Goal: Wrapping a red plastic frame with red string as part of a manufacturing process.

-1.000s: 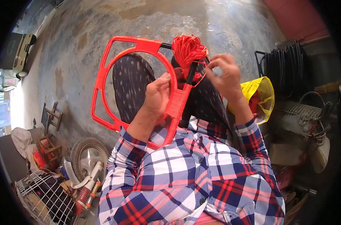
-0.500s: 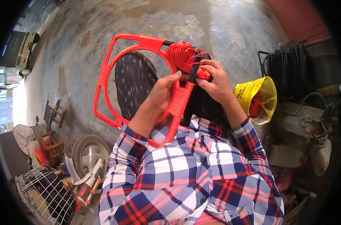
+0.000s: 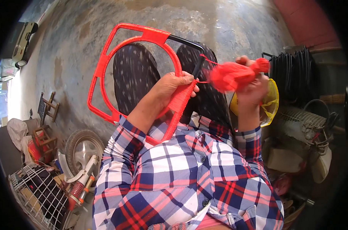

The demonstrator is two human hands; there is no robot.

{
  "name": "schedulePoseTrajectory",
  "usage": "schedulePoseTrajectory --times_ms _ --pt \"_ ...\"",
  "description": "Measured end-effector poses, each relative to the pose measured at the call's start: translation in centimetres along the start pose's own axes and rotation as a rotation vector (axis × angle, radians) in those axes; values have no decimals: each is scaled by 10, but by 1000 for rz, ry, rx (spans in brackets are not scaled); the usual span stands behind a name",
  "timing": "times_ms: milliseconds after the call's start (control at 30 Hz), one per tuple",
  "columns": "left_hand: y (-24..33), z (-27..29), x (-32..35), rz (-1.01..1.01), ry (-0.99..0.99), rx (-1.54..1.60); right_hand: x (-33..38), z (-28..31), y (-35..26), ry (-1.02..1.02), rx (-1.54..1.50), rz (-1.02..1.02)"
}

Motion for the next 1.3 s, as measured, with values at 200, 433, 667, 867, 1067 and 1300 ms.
schedulePoseTrajectory --times_ms 200,433,667,867,1067,1300 --pt "2 -2 1 5 5 10 15 -34 -36 -372 -29 -146" --pt "5 -5 4 4 -32 15 27 -32 27 47 615 -210" --pt "5 -4 6 -4 -4 46 38 -37 32 -69 829 -292" --pt "6 -5 2 -5 -2 16 65 -34 11 -46 621 -356" --pt "3 1 -3 66 69 26 73 -34 10 -19 522 -375" --pt "3 1 -10 -20 43 108 71 -11 0 110 532 -361"
Point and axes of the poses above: each hand's wrist, its own x-axis away from the middle knuckle, its own z-axis out of the back of the hand, y = z × x, the point moved 4 cm from there along -x, towards the middle knuckle, and after that the axes turned 2 degrees about -x, right-handed, at the moved point
